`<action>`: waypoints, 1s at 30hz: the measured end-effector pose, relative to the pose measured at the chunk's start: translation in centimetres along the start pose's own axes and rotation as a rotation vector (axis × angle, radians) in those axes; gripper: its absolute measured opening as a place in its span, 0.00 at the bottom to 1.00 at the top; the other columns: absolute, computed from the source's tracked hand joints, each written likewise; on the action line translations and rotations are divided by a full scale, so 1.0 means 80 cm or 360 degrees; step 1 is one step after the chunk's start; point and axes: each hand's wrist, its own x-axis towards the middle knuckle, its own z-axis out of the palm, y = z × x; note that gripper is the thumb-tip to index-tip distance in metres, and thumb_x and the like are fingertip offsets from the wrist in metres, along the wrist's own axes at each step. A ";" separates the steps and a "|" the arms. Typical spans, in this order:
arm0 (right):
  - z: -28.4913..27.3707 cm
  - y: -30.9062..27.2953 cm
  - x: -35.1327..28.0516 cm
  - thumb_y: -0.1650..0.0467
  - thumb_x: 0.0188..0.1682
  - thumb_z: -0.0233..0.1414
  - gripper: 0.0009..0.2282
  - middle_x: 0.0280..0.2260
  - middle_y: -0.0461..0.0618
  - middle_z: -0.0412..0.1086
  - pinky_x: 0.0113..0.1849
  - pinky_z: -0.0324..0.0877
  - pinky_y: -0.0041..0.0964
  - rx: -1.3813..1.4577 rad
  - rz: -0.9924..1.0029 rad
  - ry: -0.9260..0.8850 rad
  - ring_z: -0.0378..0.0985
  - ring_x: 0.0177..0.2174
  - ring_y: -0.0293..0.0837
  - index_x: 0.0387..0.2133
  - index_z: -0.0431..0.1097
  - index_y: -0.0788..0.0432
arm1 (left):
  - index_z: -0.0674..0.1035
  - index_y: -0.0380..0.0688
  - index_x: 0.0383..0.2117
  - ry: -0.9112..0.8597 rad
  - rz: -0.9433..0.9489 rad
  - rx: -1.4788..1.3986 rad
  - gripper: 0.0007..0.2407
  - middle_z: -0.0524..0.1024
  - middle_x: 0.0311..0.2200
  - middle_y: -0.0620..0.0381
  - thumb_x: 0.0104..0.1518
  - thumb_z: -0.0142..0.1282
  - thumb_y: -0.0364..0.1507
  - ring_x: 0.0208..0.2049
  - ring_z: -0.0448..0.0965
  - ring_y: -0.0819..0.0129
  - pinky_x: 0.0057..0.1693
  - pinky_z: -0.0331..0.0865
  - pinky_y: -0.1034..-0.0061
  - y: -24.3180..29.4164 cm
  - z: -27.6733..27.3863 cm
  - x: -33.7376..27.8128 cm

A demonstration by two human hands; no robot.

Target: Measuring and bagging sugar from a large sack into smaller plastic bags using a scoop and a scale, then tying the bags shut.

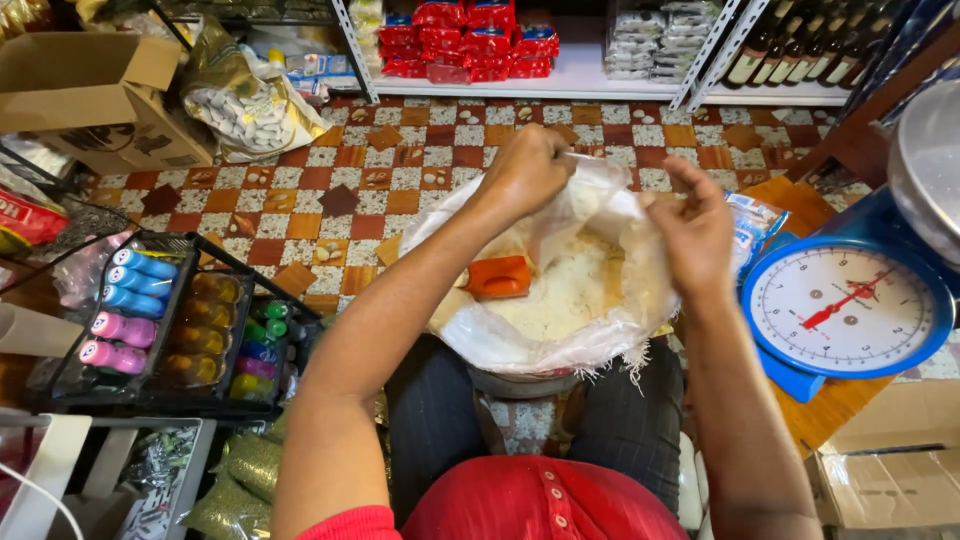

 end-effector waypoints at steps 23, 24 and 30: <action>0.040 0.006 0.018 0.69 0.58 0.56 0.04 0.36 0.46 0.73 0.44 0.63 0.44 -0.1270 -0.0997 -0.0105 0.74 0.40 0.53 0.35 0.79 0.49 | 0.86 0.42 0.28 -0.0071 0.0118 0.0244 0.08 0.82 0.26 0.42 0.53 0.52 0.28 0.35 0.84 0.40 0.41 0.77 0.52 0.003 -0.033 -0.035; 0.036 0.010 0.016 0.69 0.57 0.56 0.04 0.41 0.45 0.73 0.45 0.60 0.43 -0.1361 -0.1126 0.0053 0.72 0.43 0.50 0.38 0.79 0.49 | 0.86 0.41 0.28 -0.0075 0.0161 0.0255 0.08 0.82 0.26 0.41 0.53 0.52 0.27 0.35 0.84 0.39 0.41 0.77 0.51 -0.002 -0.028 -0.035; 0.041 -0.005 0.026 0.69 0.54 0.55 0.04 0.42 0.45 0.78 0.48 0.60 0.47 -0.1320 -0.0896 -0.0287 0.77 0.46 0.52 0.35 0.78 0.51 | 0.82 0.40 0.29 0.0060 0.0354 0.0280 0.08 0.81 0.26 0.39 0.55 0.49 0.28 0.34 0.83 0.36 0.40 0.76 0.47 0.004 -0.021 -0.021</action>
